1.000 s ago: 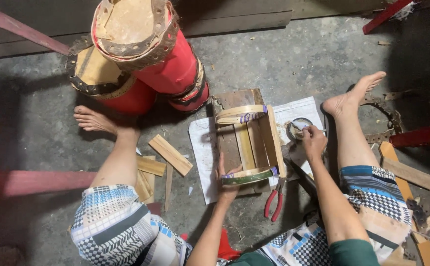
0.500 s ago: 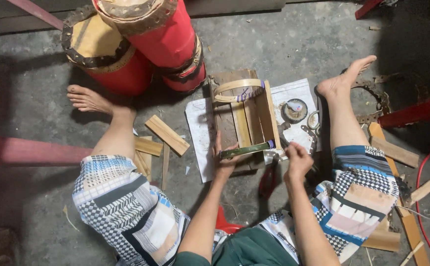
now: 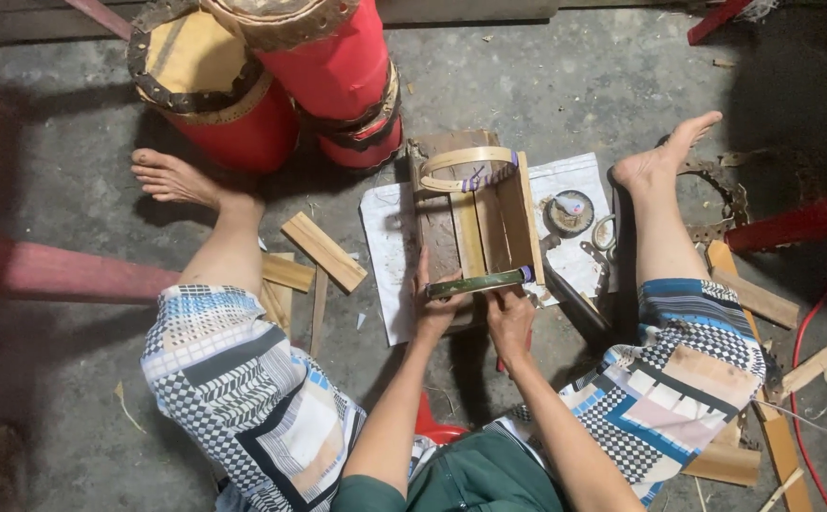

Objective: The person is assembling a wooden frame, likely for a drum, by attaching thin wooden slats to circular rims using pliers and a hammer.

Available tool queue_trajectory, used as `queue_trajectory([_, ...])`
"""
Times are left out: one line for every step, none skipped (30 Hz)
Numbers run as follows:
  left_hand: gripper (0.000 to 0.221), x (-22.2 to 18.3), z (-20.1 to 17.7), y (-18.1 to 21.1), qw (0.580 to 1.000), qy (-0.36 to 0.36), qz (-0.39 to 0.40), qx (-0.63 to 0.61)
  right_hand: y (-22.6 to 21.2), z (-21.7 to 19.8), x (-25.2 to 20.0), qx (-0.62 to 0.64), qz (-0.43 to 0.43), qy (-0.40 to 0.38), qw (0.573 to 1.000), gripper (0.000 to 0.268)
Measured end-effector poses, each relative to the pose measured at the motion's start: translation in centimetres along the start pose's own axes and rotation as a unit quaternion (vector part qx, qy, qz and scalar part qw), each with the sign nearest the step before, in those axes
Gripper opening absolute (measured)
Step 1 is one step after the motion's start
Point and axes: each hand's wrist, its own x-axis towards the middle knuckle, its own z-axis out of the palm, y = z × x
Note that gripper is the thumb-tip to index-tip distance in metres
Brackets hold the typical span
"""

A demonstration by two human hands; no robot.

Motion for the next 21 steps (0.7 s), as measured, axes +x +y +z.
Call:
queue_trajectory([0.100,-0.1,-0.3,0.2,1.000,0.001,-0.002,0.000,0.7,0.5,-0.2,0.000,0.000,-0.002,1.000,0.008])
queue_trajectory([0.101,-0.1,-0.5,0.4,1.000,-0.005,-0.006,0.003,1.5,0.9,-0.4,0.000,-0.003,0.000,1.000,0.009])
queue_trajectory([0.102,-0.1,-0.8,0.6,1.000,-0.012,-0.010,0.006,2.3,1.3,-0.6,0.000,-0.005,0.003,1.000,0.011])
queue_trajectory([0.102,-0.2,-0.7,0.6,1.000,-0.012,-0.010,0.006,1.5,1.0,-0.3,0.000,-0.005,0.002,1.000,0.011])
queue_trajectory([0.098,-0.4,-0.6,0.6,1.000,-0.012,-0.013,0.011,0.7,0.6,0.0,0.001,-0.003,0.001,1.000,0.011])
queue_trajectory([0.094,-0.5,-0.6,0.6,1.000,-0.012,-0.016,0.017,0.0,0.3,0.3,0.002,-0.002,0.000,1.000,0.011])
queue_trajectory([0.094,-0.1,0.1,-0.7,1.000,-0.012,-0.016,0.017,1.1,1.0,0.2,0.002,-0.001,-0.001,1.000,0.011])
queue_trajectory([0.060,0.3,0.8,-2.0,0.999,-0.008,0.007,0.033,2.2,1.7,0.0,-0.017,-0.009,0.003,1.000,0.007])
queue_trajectory([0.030,0.7,1.4,-3.2,0.998,-0.004,0.030,0.049,3.3,2.4,-0.1,-0.036,-0.016,0.006,0.999,0.008])
queue_trajectory([0.030,0.5,1.2,-2.5,0.998,-0.004,0.030,0.049,3.8,2.8,-0.2,-0.035,-0.016,0.006,0.999,0.008])
queue_trajectory([0.044,0.4,0.9,-1.8,0.999,0.002,0.022,0.030,4.3,3.3,-0.3,-0.037,-0.022,0.004,0.999,0.011])
queue_trajectory([0.058,0.2,0.7,-1.1,1.000,0.008,0.014,0.010,4.9,3.8,-0.4,-0.040,-0.027,0.002,0.999,0.014])
queue_trajectory([0.058,0.1,0.1,-0.1,1.000,0.007,0.014,0.010,4.9,3.8,-0.4,-0.040,-0.027,0.002,0.999,0.014])
queue_trajectory([0.074,0.0,-0.6,0.7,1.000,0.006,0.013,0.007,5.0,3.8,-0.6,-0.051,-0.035,0.003,0.998,0.012])
queue_trajectory([0.090,-0.1,-1.2,1.6,1.000,0.004,0.013,0.004,5.1,3.9,-0.7,-0.063,-0.042,0.004,0.997,0.011])
queue_trajectory([0.090,-0.1,-1.2,1.5,1.000,0.004,0.013,0.004,5.1,3.8,-0.6,-0.063,-0.042,0.004,0.997,0.011])
queue_trajectory([0.091,-0.1,-1.1,1.4,1.000,0.005,0.013,0.003,5.2,3.7,-0.5,-0.079,-0.051,0.008,0.995,0.011])
queue_trajectory([0.091,-0.1,-1.1,1.3,1.000,0.005,0.014,0.002,5.2,3.6,-0.3,-0.096,-0.061,0.012,0.993,0.011])
queue_trajectory([0.091,-0.1,-0.9,1.1,1.000,0.005,0.014,0.002,5.4,3.7,-0.4,-0.096,-0.061,0.011,0.993,0.011])
queue_trajectory([0.091,0.0,-0.8,0.9,1.000,0.006,0.016,0.000,5.5,3.8,-0.3,-0.112,-0.069,0.008,0.991,0.011])
queue_trajectory([0.091,0.0,-0.6,0.7,1.000,0.006,0.018,-0.001,5.7,3.8,-0.3,-0.127,-0.078,0.005,0.989,0.012])
